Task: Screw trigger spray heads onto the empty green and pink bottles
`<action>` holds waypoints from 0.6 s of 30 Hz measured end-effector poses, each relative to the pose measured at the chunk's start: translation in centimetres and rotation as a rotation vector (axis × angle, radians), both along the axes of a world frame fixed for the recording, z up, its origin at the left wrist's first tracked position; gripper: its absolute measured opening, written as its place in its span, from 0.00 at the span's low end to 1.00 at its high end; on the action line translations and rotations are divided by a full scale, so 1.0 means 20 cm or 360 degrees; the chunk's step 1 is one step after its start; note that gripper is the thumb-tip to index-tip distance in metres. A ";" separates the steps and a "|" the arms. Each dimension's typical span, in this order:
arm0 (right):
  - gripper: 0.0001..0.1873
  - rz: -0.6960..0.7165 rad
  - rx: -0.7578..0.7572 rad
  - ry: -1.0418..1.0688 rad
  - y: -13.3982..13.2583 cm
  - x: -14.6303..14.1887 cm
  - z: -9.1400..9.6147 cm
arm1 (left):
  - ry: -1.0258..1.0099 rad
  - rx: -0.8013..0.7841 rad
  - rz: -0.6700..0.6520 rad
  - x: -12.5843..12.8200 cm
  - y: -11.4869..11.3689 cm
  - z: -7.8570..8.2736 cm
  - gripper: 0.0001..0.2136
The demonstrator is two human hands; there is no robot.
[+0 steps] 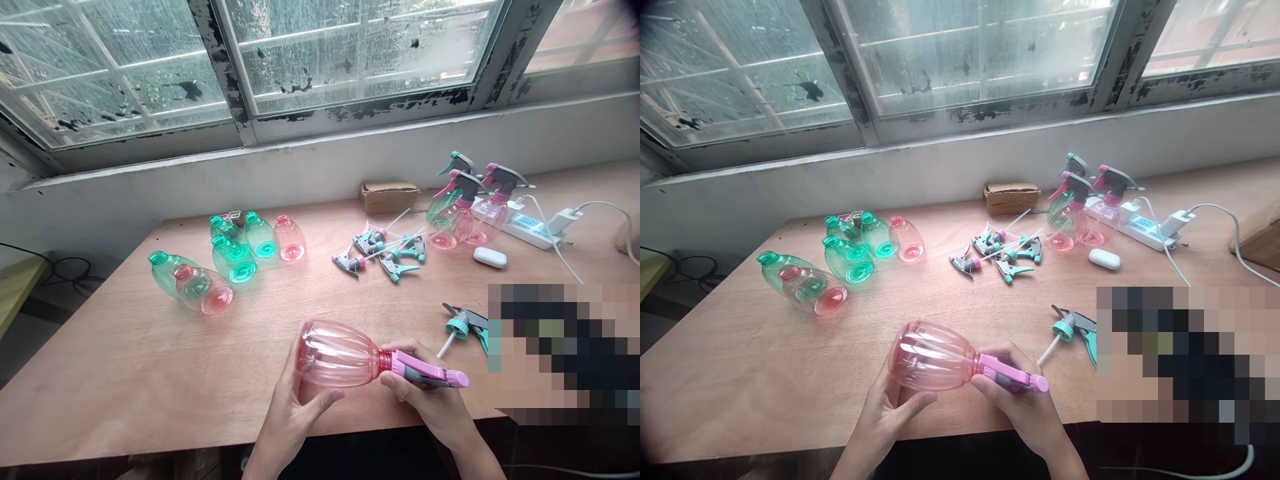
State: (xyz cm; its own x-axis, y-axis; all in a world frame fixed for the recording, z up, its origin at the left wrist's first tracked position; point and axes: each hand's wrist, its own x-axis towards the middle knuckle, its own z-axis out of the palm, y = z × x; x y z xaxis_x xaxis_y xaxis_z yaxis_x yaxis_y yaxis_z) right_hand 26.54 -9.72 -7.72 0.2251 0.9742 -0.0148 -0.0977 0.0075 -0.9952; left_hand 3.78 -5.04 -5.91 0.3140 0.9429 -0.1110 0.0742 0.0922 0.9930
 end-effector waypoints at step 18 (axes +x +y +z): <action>0.16 -0.0003 -0.0029 0.0007 0.00 0.00 0.01 | 0.0012 0.0025 -0.0043 -0.02 -0.01 -0.04 0.45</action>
